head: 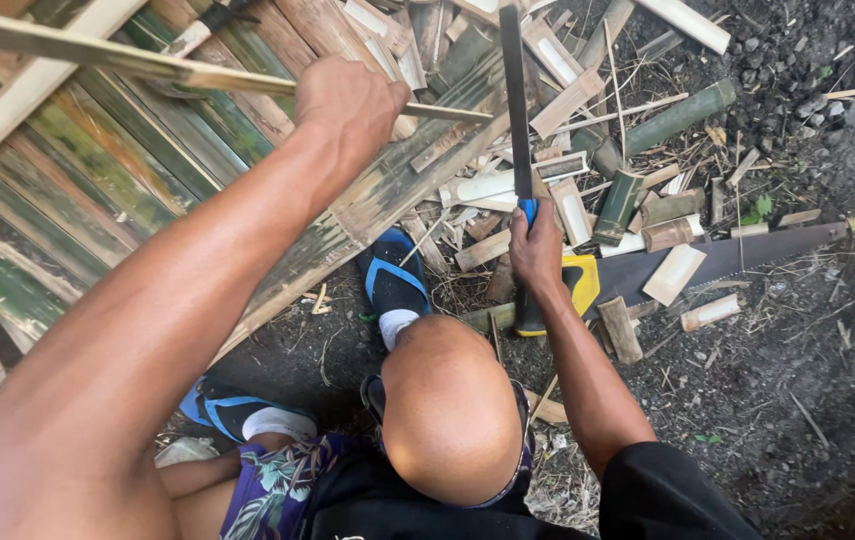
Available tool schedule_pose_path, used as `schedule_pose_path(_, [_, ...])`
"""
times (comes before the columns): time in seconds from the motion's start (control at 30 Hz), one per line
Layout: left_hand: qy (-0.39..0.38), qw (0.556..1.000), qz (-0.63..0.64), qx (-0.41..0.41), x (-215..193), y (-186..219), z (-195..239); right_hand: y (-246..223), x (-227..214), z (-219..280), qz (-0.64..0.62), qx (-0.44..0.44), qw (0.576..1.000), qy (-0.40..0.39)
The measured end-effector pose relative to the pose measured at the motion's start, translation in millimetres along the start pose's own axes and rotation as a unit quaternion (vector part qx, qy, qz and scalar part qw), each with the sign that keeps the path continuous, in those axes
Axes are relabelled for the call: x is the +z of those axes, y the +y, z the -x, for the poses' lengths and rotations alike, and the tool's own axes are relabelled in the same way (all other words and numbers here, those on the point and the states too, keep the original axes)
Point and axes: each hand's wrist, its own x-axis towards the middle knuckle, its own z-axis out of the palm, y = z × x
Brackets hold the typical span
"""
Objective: The person assembles a bamboo structure by cutting bamboo strips with a saw and hammering them into place. They use a hammer to secure the strips and adjust the structure as needed.
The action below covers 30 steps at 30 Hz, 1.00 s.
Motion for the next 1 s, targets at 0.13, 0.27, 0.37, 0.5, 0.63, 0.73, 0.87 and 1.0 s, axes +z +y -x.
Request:
schedule_pose_path(0.13, [-0.016, 1.000, -0.018, 0.000, 3.5, 6.0, -13.1, -30.1, -24.6, -12.4, 0.009, -0.031, 0.999, -0.013])
schedule_pose_path(0.27, [-0.009, 0.999, -0.038, 0.001, 0.1, 11.1, -20.7, -70.0, -51.5, -27.7, 0.000, -0.154, 0.988, -0.006])
schedule_pose_path(0.37, [-0.017, 0.999, -0.050, -0.001, -4.2, 12.5, -22.3, -85.3, -58.3, -41.1, 0.017, -0.248, 0.969, 0.011])
schedule_pose_path(0.5, [-0.061, 0.998, -0.030, -0.017, -12.5, 16.4, -22.4, -85.2, -41.0, -69.8, 0.148, -0.196, 0.968, -0.059])
schedule_pose_path(0.63, [-0.040, 0.997, -0.053, -0.026, -13.0, 18.4, -19.8, -92.3, -45.9, -77.5, 0.184, -0.151, 0.962, -0.134])
schedule_pose_path(0.73, [-0.060, 0.998, -0.028, -0.021, -6.2, 14.0, -22.2, -101.3, -59.1, -58.8, 0.098, -0.238, 0.964, -0.070])
schedule_pose_path(0.87, [-0.058, 0.998, -0.025, -0.029, -1.4, 16.6, -24.3, -99.2, -54.6, -55.0, 0.032, -0.298, 0.954, -0.013])
schedule_pose_path(1.0, [-0.061, 0.997, -0.026, -0.032, -6.3, 21.3, -21.9, -89.4, -41.8, -83.8, 0.210, -0.136, 0.956, -0.153])
